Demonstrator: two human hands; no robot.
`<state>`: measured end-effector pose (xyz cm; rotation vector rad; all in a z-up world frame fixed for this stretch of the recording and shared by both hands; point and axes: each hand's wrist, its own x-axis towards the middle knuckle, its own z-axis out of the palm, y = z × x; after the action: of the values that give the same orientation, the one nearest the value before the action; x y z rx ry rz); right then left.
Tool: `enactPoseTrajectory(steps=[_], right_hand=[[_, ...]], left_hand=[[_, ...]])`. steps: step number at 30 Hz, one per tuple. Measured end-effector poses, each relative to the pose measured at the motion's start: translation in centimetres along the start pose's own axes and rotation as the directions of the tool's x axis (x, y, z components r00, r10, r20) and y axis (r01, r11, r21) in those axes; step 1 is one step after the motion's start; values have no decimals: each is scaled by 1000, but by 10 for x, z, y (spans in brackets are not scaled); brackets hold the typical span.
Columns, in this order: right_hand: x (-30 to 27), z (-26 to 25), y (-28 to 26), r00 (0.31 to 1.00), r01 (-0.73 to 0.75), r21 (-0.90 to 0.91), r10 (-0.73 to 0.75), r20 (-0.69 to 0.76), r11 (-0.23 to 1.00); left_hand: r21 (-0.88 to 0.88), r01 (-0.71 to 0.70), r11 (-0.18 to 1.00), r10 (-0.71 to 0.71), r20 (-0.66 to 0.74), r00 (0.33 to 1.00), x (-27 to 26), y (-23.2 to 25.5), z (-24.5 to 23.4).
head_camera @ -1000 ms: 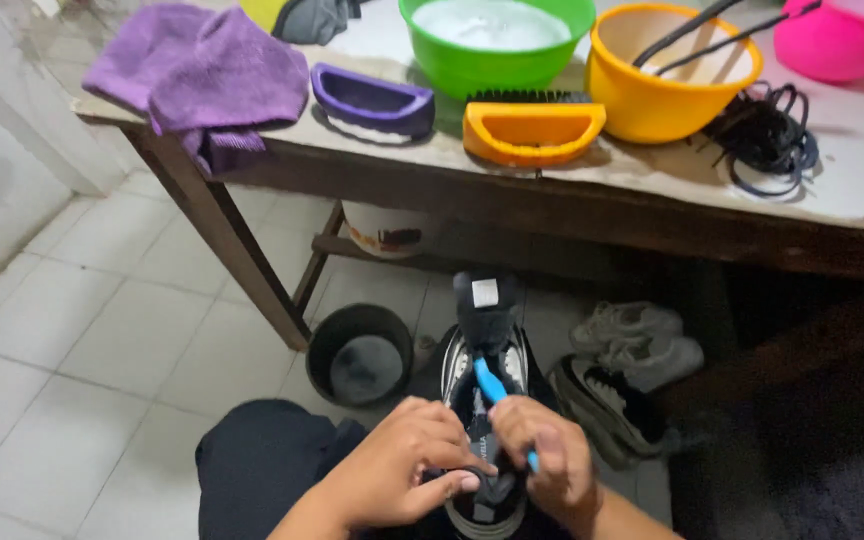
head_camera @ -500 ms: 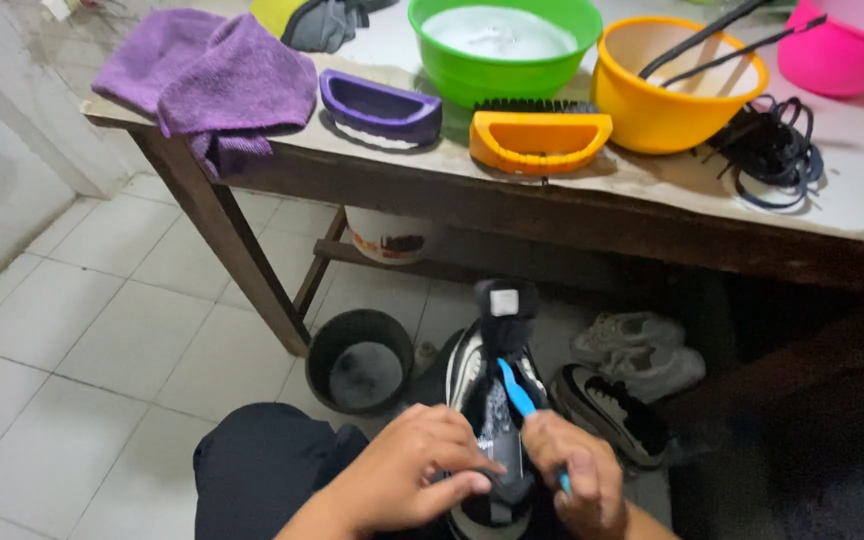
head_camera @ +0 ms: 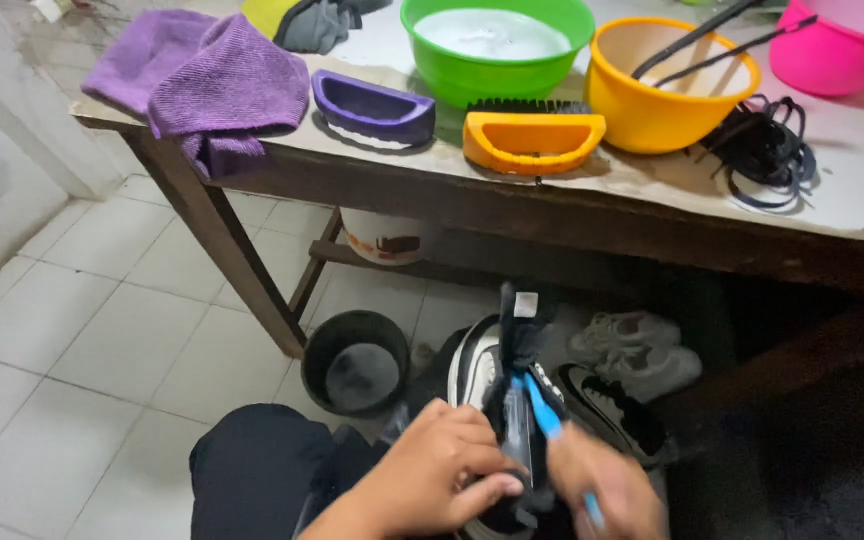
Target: The person scrubs a black and white sneaker with a blue toothbrush, repeatedly dipping the brush into a green bowl of soapy water. They scrub the upper, sides, and heel of the shoe while holding it on their lap.
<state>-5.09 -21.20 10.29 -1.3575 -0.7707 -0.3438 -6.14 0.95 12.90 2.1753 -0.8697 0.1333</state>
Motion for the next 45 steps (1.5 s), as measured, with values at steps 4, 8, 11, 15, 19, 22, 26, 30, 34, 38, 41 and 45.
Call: enactPoseTrajectory(steps=[4,8,11,15,19,22,26,30,34,38,41,45], right_hand=[[-15,-29,-5,971,-24,-182,66,230,983],[8,-23,19,951,36,-234,39,305,972],[10,-5,9,982,-23,-151,50,180,988],[17,17,-18,998,-41,-72,44,44,997],[17,17,-16,987,46,94,-59,146,995],[10,-11,17,914,62,216,-142,381,974],[2,-26,25,807,25,220,-150,572,975],[33,23,-21,959,105,-41,-91,267,994],[37,24,-17,967,101,59,-111,227,993],[36,38,-63,997,-17,-396,44,60,918],[-23,11,-4,979,-181,-475,112,-169,861],[23,30,-25,991,-117,-403,136,19,908]], left_hand=[[1,-60,998,60,-32,998,-5,3,1],[-16,-43,999,42,-22,999,-4,1,5],[-23,-2,1000,1,-31,1000,-8,3,-5],[-48,-2,999,-1,-63,998,-10,-2,-2],[-59,-2,998,0,-46,999,-15,-7,-7],[-79,-1,997,-4,-54,999,-18,-6,3],[-73,4,997,-6,-30,1000,-21,-8,-4],[-87,-6,996,-1,-78,997,-19,-7,2],[-93,-5,996,-1,-64,998,-20,-11,-2],[-99,-25,995,19,-65,998,-18,-11,8],[-125,-21,992,13,-61,998,-22,-16,0],[-117,15,993,-24,-70,997,-21,-16,2]])
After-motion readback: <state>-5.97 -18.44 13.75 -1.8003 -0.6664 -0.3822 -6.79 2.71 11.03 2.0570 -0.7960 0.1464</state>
